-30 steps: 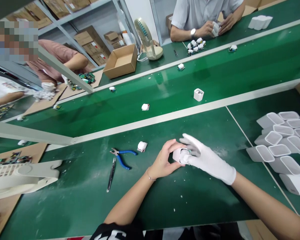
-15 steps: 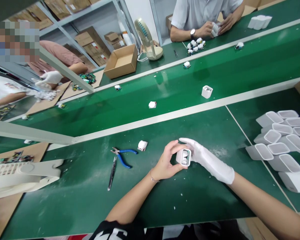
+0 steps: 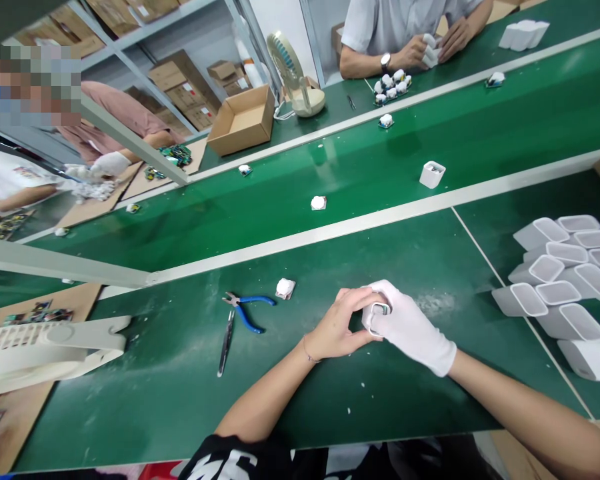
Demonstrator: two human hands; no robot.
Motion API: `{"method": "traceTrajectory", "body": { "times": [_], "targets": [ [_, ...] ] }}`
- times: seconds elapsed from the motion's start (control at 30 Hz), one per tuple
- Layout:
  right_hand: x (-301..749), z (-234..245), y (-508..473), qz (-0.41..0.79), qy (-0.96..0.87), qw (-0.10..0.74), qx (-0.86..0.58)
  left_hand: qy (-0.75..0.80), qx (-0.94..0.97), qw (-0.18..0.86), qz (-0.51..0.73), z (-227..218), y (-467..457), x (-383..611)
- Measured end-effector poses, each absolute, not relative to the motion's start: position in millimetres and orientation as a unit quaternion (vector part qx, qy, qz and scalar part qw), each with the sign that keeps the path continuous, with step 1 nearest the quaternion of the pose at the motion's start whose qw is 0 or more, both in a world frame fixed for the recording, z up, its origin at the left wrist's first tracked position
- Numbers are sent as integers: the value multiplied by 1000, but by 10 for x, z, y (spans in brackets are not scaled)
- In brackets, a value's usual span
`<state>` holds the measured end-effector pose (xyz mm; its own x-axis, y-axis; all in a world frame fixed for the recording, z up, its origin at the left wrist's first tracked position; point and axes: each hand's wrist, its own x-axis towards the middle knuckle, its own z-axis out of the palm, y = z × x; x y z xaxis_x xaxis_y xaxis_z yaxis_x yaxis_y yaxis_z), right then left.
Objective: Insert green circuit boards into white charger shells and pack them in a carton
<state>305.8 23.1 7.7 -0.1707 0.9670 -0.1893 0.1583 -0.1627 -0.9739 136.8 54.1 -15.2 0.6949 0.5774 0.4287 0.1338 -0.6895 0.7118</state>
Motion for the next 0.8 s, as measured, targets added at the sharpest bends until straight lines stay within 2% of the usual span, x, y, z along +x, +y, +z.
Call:
{"method": "traceTrajectory", "body": {
  "times": [0.1,0.17,0.23,0.3,0.4,0.6,0.7,0.8],
  "targets": [
    [3118,131,260,627,-526,367,-441,214,820,403,346,-173,539,1348],
    [3176,164,269,629,-528,384,-423,216,793,446,354,-196,540,1329],
    [3237,191,263,533,-585,424,-440,209,756,505,360,-216,542,1310],
    [3295,216,251,388,-685,442,-430,204,705,573,364,-226,545,1293],
    [3346,253,241,230,-802,387,-392,219,651,634,356,-217,545,1269],
    [3255,273,224,95,-873,307,-367,240,669,621,330,-172,515,1234],
    [3228,256,220,132,-867,299,-376,251,694,588,330,-147,530,1226],
    [3279,198,241,267,-786,394,-394,245,736,523,353,-107,580,1226]
  ]
}}
